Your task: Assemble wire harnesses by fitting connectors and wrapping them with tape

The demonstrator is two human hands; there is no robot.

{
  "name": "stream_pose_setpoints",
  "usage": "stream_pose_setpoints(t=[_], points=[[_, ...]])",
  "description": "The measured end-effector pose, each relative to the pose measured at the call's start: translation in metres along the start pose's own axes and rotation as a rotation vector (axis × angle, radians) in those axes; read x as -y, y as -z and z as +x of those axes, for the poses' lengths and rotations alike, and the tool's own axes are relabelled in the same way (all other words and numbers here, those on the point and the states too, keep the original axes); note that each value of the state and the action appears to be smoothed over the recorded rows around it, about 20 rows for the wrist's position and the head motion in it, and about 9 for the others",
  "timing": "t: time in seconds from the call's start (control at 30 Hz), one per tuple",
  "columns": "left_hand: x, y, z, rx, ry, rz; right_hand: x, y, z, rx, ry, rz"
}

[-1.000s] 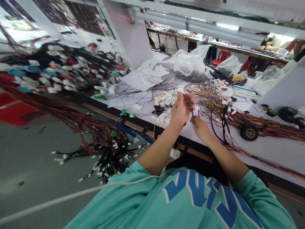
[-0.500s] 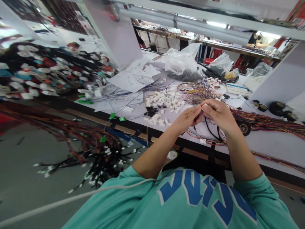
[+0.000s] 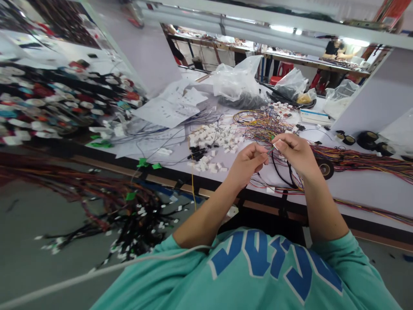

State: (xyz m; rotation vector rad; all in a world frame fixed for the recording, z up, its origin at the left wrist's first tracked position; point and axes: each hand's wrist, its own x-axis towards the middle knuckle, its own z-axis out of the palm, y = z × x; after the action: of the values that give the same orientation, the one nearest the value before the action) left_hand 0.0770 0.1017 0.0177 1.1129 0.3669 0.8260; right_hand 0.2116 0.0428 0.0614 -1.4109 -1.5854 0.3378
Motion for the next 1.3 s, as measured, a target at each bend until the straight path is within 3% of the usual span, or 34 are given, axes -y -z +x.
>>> stream_pose_setpoints(t=[0.27,0.5,0.57,0.63,0.7,0.77,0.87,0.97,1.07,1.2,1.3], points=[[-0.011,0.001,-0.004,-0.017,0.213,0.009,-0.016,0.001,-0.005,0.019,-0.075,0.179],[-0.003,0.004,0.000,-0.046,0.245,0.055,-0.032,-0.009,-0.009,0.017,-0.125,0.362],[0.002,0.005,0.002,-0.100,0.219,0.042,-0.036,0.000,-0.014,-0.053,-0.135,0.316],[0.005,0.004,0.005,-0.147,0.193,0.024,-0.044,0.018,-0.025,-0.224,-0.172,0.181],[0.007,0.004,0.007,-0.173,0.174,0.005,-0.053,0.043,-0.043,-0.432,-0.246,-0.046],[0.006,0.003,0.008,-0.184,0.168,-0.009,-0.063,0.064,-0.066,-0.540,-0.333,-0.304],[0.005,0.002,0.010,-0.191,0.161,-0.013,-0.078,0.076,-0.098,-0.377,-0.465,-0.558],[0.005,0.001,0.010,-0.191,0.144,-0.015,-0.089,0.065,-0.113,-0.161,-0.517,-0.728],[0.008,-0.002,0.011,-0.186,0.115,-0.015,-0.091,0.056,-0.114,-0.156,-0.524,-0.825],[0.013,-0.007,0.011,-0.184,0.054,-0.017,-0.069,0.051,-0.106,-0.319,-0.393,-0.538],[0.016,-0.011,0.010,-0.157,0.018,-0.007,-0.040,0.036,-0.098,-0.259,-0.241,-0.167]])
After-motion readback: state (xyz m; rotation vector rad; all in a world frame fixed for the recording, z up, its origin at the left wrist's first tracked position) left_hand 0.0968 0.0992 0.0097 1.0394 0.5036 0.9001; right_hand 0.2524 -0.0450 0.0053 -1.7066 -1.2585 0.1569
